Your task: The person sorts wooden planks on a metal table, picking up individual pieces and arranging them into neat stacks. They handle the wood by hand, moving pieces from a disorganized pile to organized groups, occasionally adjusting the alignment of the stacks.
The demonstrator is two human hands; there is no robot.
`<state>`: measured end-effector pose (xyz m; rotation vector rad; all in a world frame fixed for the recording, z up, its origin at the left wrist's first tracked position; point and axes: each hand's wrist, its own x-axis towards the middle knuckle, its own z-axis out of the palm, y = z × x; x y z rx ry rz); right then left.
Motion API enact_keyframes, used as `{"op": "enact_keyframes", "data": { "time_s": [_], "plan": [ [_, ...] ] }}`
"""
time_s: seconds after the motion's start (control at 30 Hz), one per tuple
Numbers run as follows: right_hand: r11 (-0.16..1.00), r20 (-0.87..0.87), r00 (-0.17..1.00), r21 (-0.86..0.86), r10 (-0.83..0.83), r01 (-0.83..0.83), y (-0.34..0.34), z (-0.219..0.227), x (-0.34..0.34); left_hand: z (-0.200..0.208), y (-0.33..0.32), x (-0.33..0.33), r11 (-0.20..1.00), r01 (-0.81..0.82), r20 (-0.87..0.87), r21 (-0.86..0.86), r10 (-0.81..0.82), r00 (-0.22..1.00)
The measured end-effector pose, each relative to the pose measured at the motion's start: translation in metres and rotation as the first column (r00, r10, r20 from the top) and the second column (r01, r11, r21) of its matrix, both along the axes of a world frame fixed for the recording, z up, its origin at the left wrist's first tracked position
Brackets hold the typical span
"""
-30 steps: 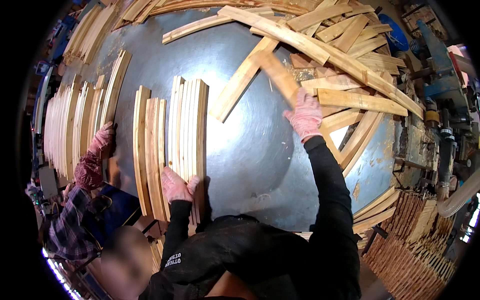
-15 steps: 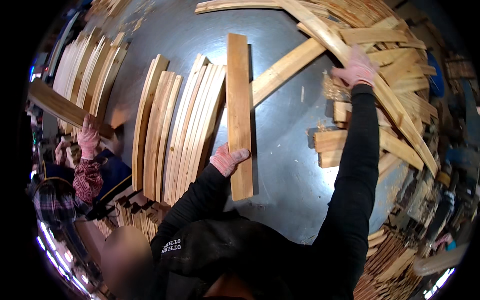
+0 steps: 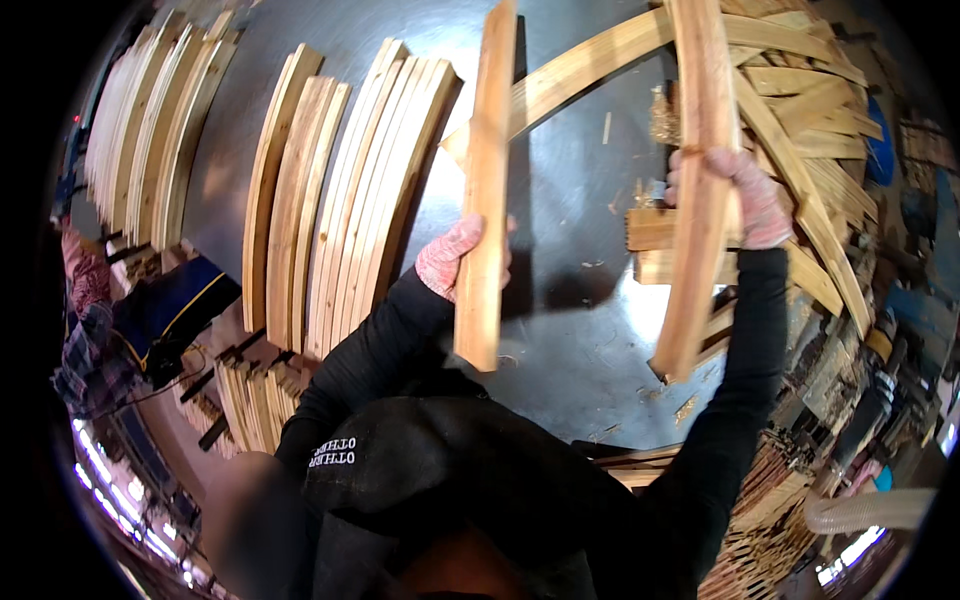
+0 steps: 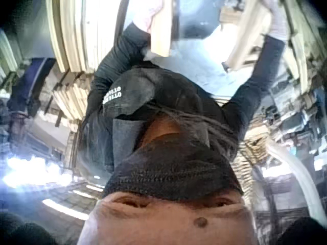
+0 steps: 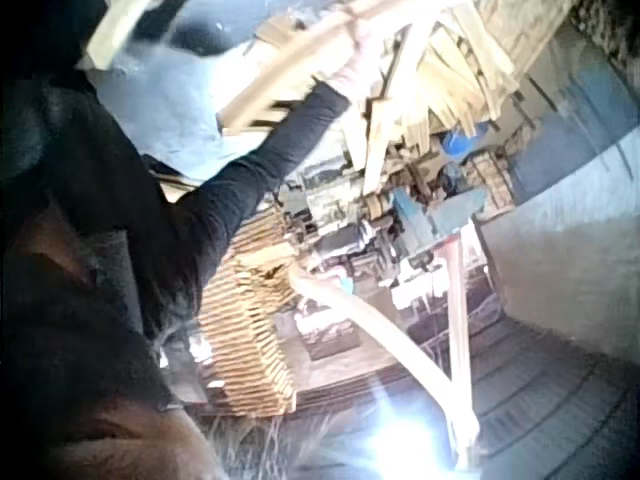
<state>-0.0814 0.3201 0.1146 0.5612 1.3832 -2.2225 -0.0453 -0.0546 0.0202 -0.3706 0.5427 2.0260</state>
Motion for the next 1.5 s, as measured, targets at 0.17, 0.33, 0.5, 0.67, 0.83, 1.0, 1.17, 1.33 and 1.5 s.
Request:
{"op": "enact_keyframes", "data": {
  "time_s": [0.17, 0.33, 0.5, 0.67, 0.83, 1.0, 1.17, 1.33, 1.5],
  "plan": [
    [0.963, 0.006, 0.976, -0.165, -0.217, 0.215, -0.026, -0.066, 0.098, 0.013, 0.044, -0.077, 0.425, -0.133, -0.411, -0.895, -0.673, 0.615],
    [0.879, -0.001, 0.91, -0.259, -0.416, 0.401, -0.082, -0.066, 0.156, 0.014, 0.091, -0.158, -0.065, -0.528, -0.044, -0.847, -0.98, 0.192],
    [0.819, -0.087, 0.866, -0.381, -0.493, 0.428, -0.124, -0.078, 0.181, 0.046, 0.132, -0.137, -0.297, -0.291, 0.232, -0.909, -0.943, 0.237],
    [0.882, -0.217, 0.868, -0.273, -0.447, 0.385, -0.139, -0.059, 0.179, 0.005, 0.095, -0.061, 0.18, -0.169, -0.222, -0.969, -0.936, 0.274],
    [0.906, -0.193, 0.903, 0.113, -0.383, 0.408, -0.111, -0.131, 0.19, -0.023, -0.01, 0.038, 0.772, 0.128, -0.447, -0.623, -0.486, 0.751],
    [0.807, -0.007, 0.945, 0.518, -0.328, 0.284, -0.175, -0.097, 0.146, 0.022, -0.068, 0.045, 0.907, 0.159, -0.29, -0.391, -0.285, 0.914],
    [0.857, 0.008, 0.979, 0.485, -0.203, 0.174, -0.254, -0.105, 0.108, 0.065, -0.128, 0.03, 0.763, -0.243, -0.532, -0.599, -0.152, 0.833],
    [0.816, -0.098, 0.995, 0.575, 0.0, 0.057, -0.307, -0.104, 0.064, 0.106, -0.206, 0.013, 0.685, -0.484, -0.691, -0.545, -0.039, 0.722],
    [0.669, -0.004, 1.0, 0.743, 0.029, -0.016, -0.333, -0.11, 0.053, 0.117, -0.242, 0.025, 0.502, -0.644, -0.751, -0.577, -0.016, 0.66]
  ]
}}
